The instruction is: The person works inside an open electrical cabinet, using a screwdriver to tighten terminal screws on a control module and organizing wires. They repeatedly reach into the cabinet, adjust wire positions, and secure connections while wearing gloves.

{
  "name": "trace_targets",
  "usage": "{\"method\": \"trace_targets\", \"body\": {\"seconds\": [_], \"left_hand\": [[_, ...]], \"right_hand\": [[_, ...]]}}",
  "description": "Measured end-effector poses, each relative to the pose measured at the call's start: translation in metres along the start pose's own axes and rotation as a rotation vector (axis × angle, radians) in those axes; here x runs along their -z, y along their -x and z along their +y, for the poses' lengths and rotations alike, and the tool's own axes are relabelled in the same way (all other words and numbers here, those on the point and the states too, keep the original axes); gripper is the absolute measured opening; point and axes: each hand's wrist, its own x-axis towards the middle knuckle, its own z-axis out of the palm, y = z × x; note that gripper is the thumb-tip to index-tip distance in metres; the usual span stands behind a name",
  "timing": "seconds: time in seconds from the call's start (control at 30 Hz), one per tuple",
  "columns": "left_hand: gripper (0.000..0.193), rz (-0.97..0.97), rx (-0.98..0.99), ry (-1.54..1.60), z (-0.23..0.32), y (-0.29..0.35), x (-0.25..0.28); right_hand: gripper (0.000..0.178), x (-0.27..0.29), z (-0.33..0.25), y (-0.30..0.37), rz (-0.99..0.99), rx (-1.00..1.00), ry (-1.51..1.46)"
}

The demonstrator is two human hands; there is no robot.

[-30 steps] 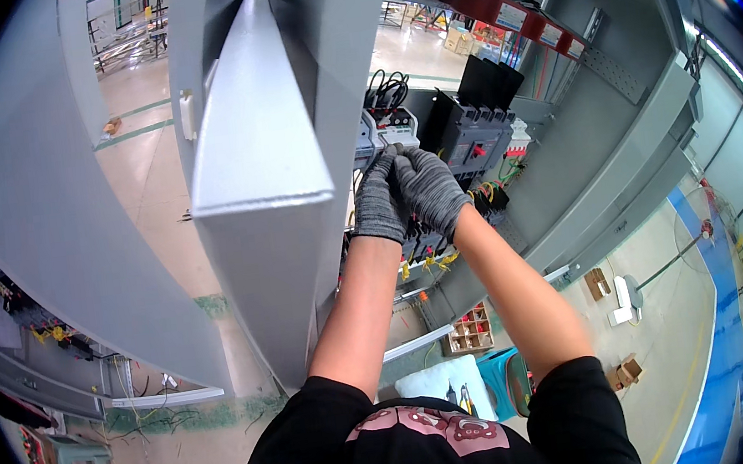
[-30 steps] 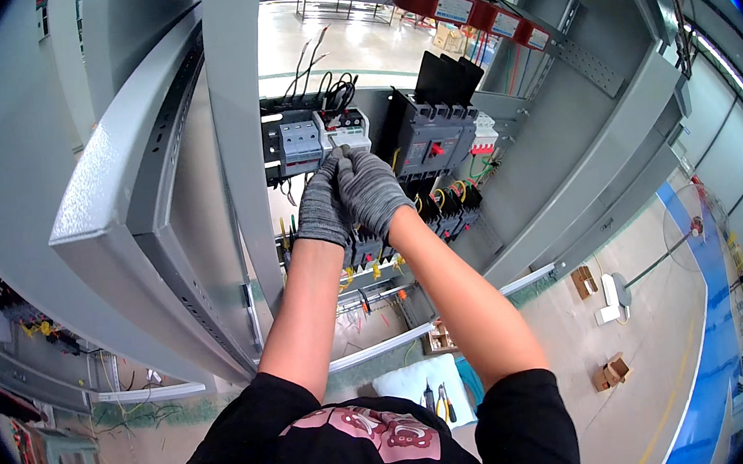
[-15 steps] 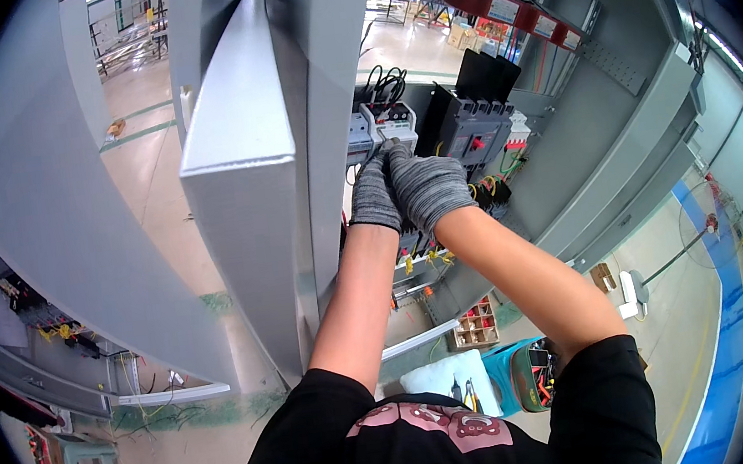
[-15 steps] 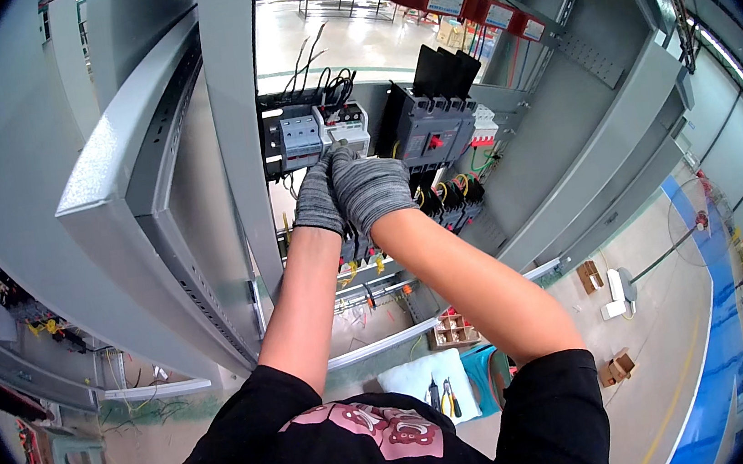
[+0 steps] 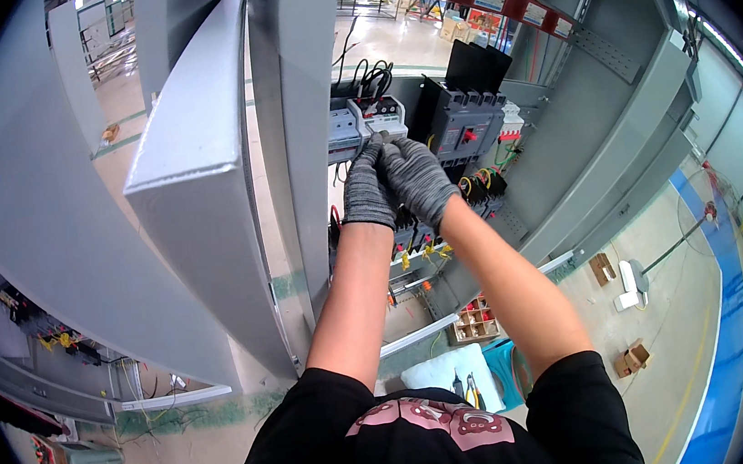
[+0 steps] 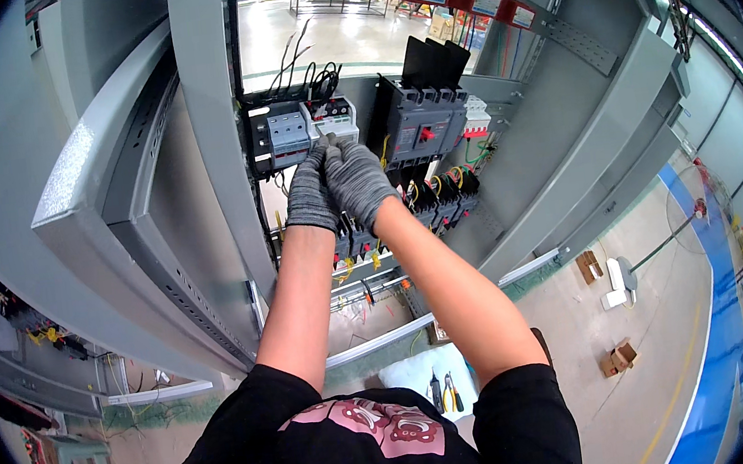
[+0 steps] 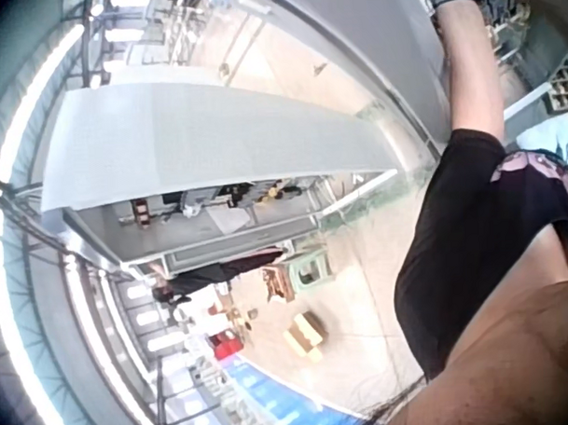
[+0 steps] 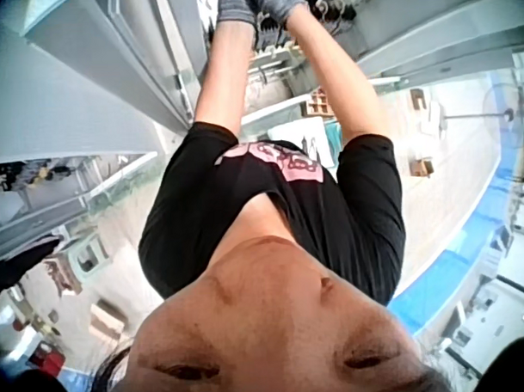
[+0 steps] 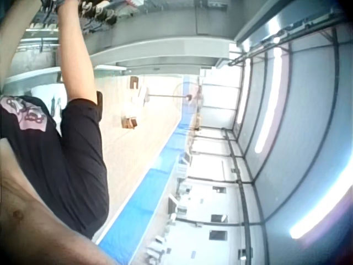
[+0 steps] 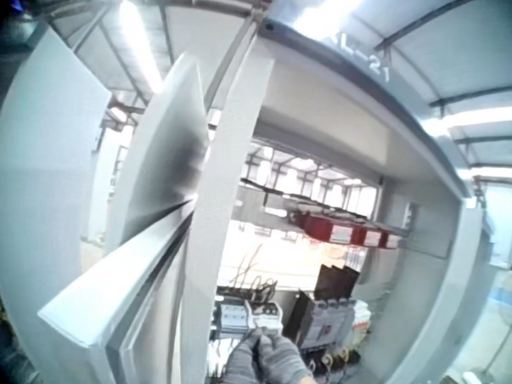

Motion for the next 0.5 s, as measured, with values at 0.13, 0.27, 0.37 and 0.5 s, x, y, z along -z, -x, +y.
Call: {"method": "trace_targets", "body": {"seconds": [0.13,0.27,0.37,0.5], "left_hand": [[0.026,0.068,0.088,-0.011,0.012,-0.001,-0.001],[0.019,-0.087,0.148,0.023,0.007,-0.001,-0.002],[0.02,-0.109,0.133,0.037,0.005,-0.005,0.001],[0.018,-0.081,0.083,0.057,0.002,-0.001,-0.001]], "right_hand": [[0.036,0.018,-0.045,-0.003,-0.27,-0.169,0.484],[0.032,0.029,-0.061,-0.002,-0.354,0.005,0.887],[0.032,0.026,-0.049,-0.001,-0.331,0.146,0.916],[0.032,0.028,-0.052,-0.005,-0.355,0.007,0.762]]}}
